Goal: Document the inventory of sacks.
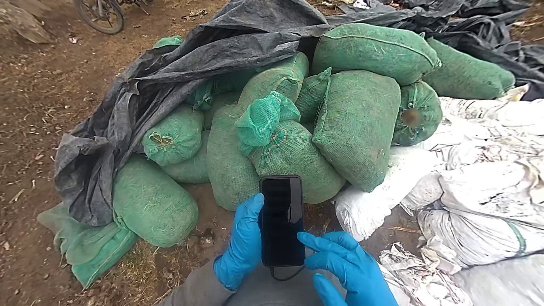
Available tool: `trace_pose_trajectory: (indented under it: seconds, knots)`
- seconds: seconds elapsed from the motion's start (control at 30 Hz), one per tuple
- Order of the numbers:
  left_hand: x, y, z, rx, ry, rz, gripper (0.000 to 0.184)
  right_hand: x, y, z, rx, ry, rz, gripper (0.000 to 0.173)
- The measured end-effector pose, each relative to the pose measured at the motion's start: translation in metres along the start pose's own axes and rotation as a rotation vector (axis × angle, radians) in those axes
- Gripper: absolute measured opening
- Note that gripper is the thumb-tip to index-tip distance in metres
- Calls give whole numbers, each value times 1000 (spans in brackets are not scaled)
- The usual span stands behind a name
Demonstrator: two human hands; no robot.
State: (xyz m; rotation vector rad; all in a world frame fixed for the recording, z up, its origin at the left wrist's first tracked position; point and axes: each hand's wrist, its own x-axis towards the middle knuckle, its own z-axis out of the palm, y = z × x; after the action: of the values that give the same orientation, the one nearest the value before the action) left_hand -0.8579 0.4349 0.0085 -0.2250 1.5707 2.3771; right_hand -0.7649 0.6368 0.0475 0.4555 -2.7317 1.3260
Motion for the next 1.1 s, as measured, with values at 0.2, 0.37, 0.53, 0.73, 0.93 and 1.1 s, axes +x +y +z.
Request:
trace_pose_trajectory:
  seconds: [0.2, 0.37, 0.53, 0.73, 0.93, 1.1]
  knots:
    - [-1, -1, -1, 7, -10, 6, 50, 0, 0, 1, 14, 5, -1, 34]
    - [-2, 0, -1, 51, -12, 19, 49, 6, -1, 2, 6, 30, -12, 35]
    - [-4, -2, 0, 87, -78, 41, 48, 29, -11, 0, -100, 68, -60, 39]
    - [-7, 0, 3, 133, -99, 78, 49, 50, -16, 5, -207, 60, -65, 42]
    - [-6, 2, 1, 98, -75, 55, 49, 45, -14, 4, -151, 90, -86, 39]
    - [-4, 1, -1, 84, -75, 45, 50, 38, -10, 1, -127, 96, -48, 38]
